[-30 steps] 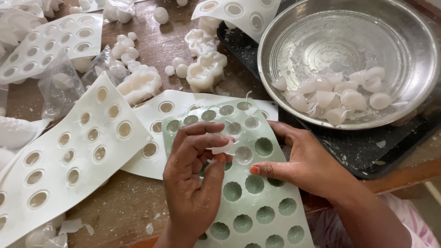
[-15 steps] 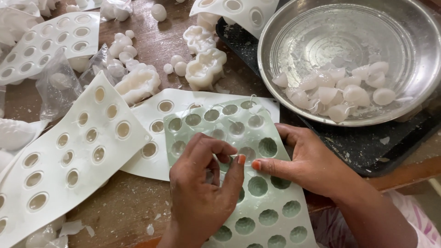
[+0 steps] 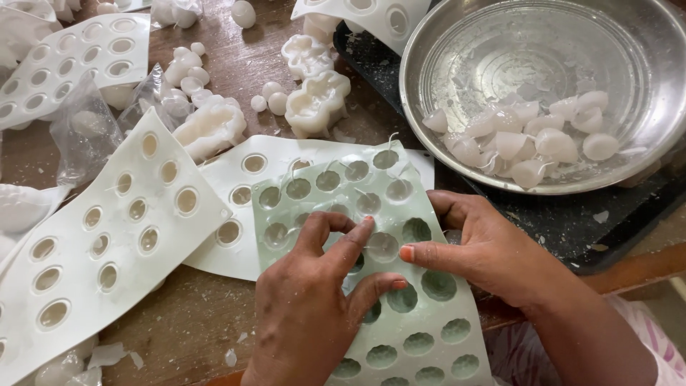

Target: The person peels flexible silicone molds away from set white wax pieces, pressing each molded candle out of its cavities by hand. They collect the removed candles in a metal plate on the work table and continue with additional mold sheets.

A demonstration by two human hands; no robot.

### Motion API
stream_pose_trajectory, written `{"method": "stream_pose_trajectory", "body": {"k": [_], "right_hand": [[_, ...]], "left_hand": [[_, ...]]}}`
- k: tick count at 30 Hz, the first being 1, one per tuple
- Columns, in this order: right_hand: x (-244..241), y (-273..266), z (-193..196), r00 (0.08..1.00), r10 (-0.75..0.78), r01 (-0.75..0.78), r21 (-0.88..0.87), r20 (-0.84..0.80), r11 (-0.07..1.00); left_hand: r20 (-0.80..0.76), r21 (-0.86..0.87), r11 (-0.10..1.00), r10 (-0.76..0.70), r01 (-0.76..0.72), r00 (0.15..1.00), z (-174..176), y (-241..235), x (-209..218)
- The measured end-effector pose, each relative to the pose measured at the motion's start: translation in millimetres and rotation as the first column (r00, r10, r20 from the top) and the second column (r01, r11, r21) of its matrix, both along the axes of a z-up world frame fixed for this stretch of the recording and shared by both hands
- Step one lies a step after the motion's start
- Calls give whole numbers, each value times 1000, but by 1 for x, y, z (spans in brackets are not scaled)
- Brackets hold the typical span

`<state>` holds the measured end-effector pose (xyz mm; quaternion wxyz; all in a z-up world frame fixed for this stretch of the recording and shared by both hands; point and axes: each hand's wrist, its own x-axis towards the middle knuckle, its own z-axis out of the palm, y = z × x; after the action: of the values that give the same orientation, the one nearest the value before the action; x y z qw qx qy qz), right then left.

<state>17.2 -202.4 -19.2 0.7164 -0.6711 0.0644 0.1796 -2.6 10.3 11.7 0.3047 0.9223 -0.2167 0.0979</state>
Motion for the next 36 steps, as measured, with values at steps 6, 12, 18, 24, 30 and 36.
{"method": "stream_pose_trajectory", "body": {"k": [6, 12, 18, 24, 30, 36], "right_hand": [[-1, -14, -26, 986, 91, -106, 109, 137, 988], [-2, -14, -24, 977, 113, -137, 128, 182, 982], [-1, -10, -19, 972, 134, -154, 94, 195, 984], [-3, 1, 2, 991, 55, -59, 31, 119, 998], [-3, 1, 1, 991, 53, -56, 21, 122, 998], [-2, -2, -5, 986, 69, -78, 55, 152, 995]], "left_hand": [[-67, -19, 1000, 7, -8, 998, 5, -3, -1], [-39, -12, 1000, 20, -21, 999, 3, -3, 0], [-56, -46, 998, 41, -44, 998, 3, -5, -1], [-15, -31, 999, 34, -34, 999, 0, -4, -1], [-3, -25, 1000, 17, -17, 1000, -1, -4, -1], [9, -14, 1000, 6, -6, 1000, -1, -5, -1]]}}
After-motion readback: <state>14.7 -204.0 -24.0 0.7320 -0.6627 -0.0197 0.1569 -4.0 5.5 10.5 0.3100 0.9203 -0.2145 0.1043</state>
